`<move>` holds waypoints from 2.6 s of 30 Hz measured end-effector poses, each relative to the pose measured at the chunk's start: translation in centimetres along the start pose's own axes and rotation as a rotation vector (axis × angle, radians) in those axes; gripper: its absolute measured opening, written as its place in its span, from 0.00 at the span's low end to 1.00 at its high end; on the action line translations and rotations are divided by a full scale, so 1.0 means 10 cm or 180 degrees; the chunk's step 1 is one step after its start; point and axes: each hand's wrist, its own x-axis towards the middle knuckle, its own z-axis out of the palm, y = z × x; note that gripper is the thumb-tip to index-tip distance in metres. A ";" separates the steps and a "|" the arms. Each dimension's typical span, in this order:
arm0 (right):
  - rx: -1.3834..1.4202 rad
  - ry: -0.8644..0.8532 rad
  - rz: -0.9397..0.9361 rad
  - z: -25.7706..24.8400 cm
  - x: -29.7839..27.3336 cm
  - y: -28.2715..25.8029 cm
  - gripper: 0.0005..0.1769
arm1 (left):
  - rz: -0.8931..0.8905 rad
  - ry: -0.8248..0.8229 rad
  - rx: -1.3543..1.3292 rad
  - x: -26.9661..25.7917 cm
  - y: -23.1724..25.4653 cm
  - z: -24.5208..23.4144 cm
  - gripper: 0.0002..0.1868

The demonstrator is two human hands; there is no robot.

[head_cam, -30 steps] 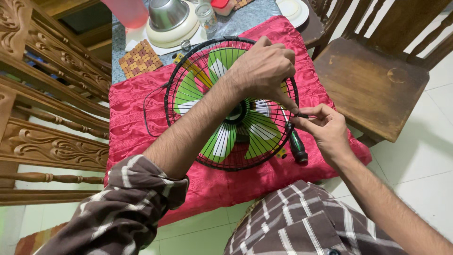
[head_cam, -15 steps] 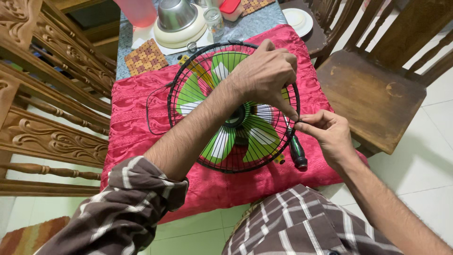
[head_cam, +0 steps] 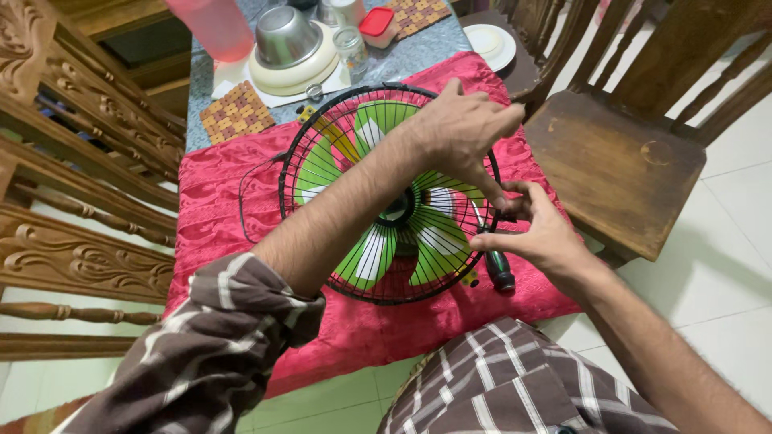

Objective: The person uses a screwdriver to loosen and remove screws from the front grille of a small electric fan. They then detach the front grille and attempt to unscrew the central hub nut to remove the fan blades.

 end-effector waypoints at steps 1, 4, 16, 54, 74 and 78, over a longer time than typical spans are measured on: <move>-0.0144 0.0103 0.0050 0.01 -0.01 -0.01 0.61 | 0.0142 -0.0020 0.0183 0.05 0.01 0.03 0.59; 0.0115 0.0143 0.0413 0.04 0.03 0.01 0.60 | 0.0253 -0.0397 0.0540 0.18 0.03 0.09 0.58; 0.1376 -0.0119 0.0263 -0.22 0.60 0.84 0.11 | 0.0112 -0.0668 0.0228 0.28 0.01 0.20 0.54; 0.1644 0.0437 0.0369 -0.07 0.36 0.49 0.13 | 0.0560 0.1141 -0.0619 0.18 -0.04 0.33 0.13; 0.1909 0.0488 0.0499 0.01 0.06 0.70 0.09 | -0.2569 0.3349 -0.0159 -1.95 0.61 0.57 0.31; 0.2036 0.0542 0.0733 0.04 0.05 0.71 0.10 | -0.3179 0.3710 -0.1396 -2.02 0.89 0.84 0.35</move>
